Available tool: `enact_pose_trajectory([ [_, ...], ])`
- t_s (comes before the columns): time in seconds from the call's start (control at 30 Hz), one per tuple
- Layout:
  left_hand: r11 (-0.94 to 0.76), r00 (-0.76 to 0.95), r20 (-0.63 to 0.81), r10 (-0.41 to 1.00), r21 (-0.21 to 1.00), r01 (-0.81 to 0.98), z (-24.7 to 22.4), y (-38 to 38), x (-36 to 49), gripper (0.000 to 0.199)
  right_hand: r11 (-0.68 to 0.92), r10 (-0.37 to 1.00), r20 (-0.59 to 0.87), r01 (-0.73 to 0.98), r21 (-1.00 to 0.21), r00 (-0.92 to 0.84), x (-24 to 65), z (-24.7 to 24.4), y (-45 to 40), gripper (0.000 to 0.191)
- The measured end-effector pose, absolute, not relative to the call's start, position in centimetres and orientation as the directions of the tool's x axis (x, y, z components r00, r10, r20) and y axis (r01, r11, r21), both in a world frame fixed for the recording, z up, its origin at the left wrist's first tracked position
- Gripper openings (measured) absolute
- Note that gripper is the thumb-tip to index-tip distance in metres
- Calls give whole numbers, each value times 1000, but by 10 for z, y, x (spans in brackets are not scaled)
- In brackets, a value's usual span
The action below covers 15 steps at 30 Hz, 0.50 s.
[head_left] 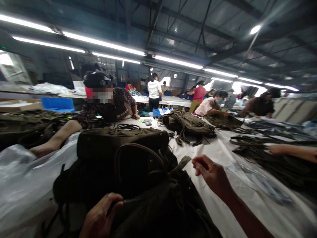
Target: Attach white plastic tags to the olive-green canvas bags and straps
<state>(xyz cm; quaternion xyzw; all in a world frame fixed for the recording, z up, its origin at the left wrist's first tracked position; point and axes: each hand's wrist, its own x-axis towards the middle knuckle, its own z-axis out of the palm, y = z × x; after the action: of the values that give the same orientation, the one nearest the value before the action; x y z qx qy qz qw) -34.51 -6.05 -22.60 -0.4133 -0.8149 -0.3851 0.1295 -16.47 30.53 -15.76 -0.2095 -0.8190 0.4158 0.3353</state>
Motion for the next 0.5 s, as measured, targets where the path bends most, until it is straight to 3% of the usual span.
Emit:
enact_pose_trajectory([
  [0.13, 332, -620, 544, 565, 538, 774, -215, -59, -332, 17, 874, 266, 549, -43, -485, -793, -182, -145, 247, 17],
  [0.27, 338, -647, 496, 579, 576, 744, -206, -60, -321, 14, 943, -46, 533, -212, -256, -845, -205, -147, 198, 20],
  [0.5, 322, -665, 484, 569, 613, 721, -206, -62, -315, 14, 943, -271, 514, -331, -27, -814, -236, -158, 147, 18],
])
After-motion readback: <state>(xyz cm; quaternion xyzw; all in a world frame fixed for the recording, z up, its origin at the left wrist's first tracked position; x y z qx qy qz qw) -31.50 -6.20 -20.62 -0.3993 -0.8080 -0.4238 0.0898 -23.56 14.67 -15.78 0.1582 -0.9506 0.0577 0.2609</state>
